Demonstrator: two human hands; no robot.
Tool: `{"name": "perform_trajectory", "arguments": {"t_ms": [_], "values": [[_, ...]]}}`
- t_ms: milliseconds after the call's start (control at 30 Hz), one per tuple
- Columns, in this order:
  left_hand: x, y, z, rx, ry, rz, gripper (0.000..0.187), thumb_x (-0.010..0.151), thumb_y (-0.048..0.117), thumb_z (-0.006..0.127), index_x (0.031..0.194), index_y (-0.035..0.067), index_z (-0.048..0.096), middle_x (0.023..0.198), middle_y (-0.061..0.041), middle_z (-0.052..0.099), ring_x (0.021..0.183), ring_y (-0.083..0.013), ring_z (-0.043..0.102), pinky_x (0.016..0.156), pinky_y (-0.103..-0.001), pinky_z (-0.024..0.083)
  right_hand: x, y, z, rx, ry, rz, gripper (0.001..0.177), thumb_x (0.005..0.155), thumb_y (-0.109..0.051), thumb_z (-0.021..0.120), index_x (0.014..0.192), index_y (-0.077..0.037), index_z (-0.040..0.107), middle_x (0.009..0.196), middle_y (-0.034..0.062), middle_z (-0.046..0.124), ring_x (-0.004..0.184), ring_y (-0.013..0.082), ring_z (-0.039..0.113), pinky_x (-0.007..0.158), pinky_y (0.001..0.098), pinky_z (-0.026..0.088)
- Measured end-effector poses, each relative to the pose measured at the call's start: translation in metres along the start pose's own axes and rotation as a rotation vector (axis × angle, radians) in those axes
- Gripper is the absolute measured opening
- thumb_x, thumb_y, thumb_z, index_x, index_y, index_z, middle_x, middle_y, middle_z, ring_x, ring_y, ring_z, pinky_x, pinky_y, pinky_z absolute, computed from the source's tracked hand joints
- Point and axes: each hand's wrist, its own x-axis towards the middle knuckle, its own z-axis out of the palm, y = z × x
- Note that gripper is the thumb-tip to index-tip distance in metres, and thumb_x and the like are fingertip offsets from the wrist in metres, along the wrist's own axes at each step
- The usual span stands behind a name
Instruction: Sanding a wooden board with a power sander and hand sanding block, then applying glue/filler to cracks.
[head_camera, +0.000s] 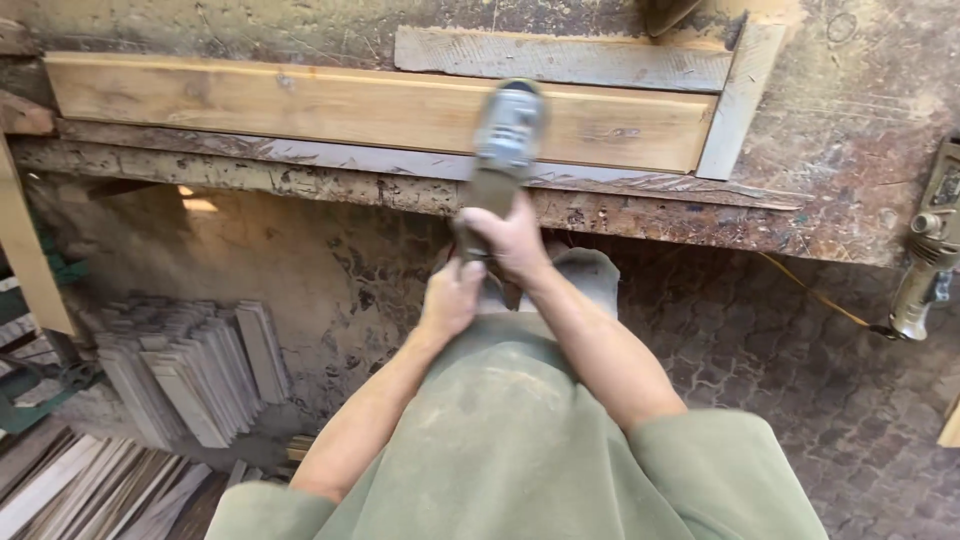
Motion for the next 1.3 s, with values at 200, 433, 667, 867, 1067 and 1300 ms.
{"name": "perform_trajectory", "arguments": {"t_ms": [200,433,667,867,1067,1300], "values": [[0.007,0.003,-0.050,-0.330,-0.054,-0.355,0.068,0.099,0.071,0.031,0.074,0.015,0.061,0.043,-0.005,0.062,0.046,-0.0225,0.069,0.052,-0.039,0.056,0.025,0.024,0.034,-0.294,-0.066,0.248,0.072,0.065,-0.047,0.095,0.122,-0.018,0.062,0.111,0.0101,0.075,0.110,0.0309,0.071,0.099,0.0487,0.054],[0.020,0.055,-0.001,-0.292,-0.320,-0.317,0.057,0.099,0.064,0.044,0.079,0.013,0.062,0.044,-0.008,0.061,0.054,-0.0247,0.072,0.062,-0.039,0.057,-0.010,-0.022,-0.053,0.008,0.148,0.056,0.051,0.076,-0.023,0.093,0.116,-0.011,0.064,0.099,0.0082,0.073,0.092,0.0162,0.067,0.078,0.0389,0.060],[0.045,0.079,0.042,-0.229,-0.427,-0.188,0.052,0.096,0.063,0.055,0.090,0.013,0.068,0.050,-0.011,0.062,0.063,-0.0270,0.073,0.070,-0.042,0.058,-0.024,-0.050,-0.102,0.223,0.322,-0.103,0.037,0.083,-0.015,0.085,0.109,-0.012,0.059,0.091,0.0021,0.067,0.085,0.0131,0.066,0.073,0.0337,0.060],[0.037,0.085,0.036,-0.265,-0.396,-0.241,0.050,0.096,0.059,0.054,0.082,0.012,0.064,0.045,-0.011,0.059,0.056,-0.0259,0.072,0.060,-0.039,0.059,-0.015,-0.035,-0.103,0.210,0.267,-0.081,0.046,0.080,-0.018,0.090,0.116,-0.012,0.061,0.098,0.0056,0.070,0.090,0.0157,0.068,0.078,0.0372,0.061],[0.036,0.098,0.025,-0.232,-0.411,-0.235,0.055,0.099,0.063,0.045,0.079,0.014,0.060,0.042,-0.006,0.058,0.052,-0.0258,0.071,0.059,-0.041,0.058,-0.014,-0.037,-0.098,0.119,0.232,-0.051,0.054,0.079,-0.023,0.093,0.122,-0.012,0.061,0.105,0.0076,0.071,0.096,0.0161,0.067,0.084,0.0412,0.060],[0.047,0.117,0.034,-0.214,-0.444,-0.210,0.065,0.090,0.073,0.053,0.095,0.009,0.068,0.082,-0.019,0.072,0.093,-0.0403,0.073,0.083,-0.050,0.057,-0.014,-0.034,-0.128,0.112,0.296,-0.132,0.033,0.088,-0.023,0.081,0.112,-0.008,0.062,0.096,0.0113,0.073,0.087,0.0190,0.072,0.074,0.0412,0.063]]}}
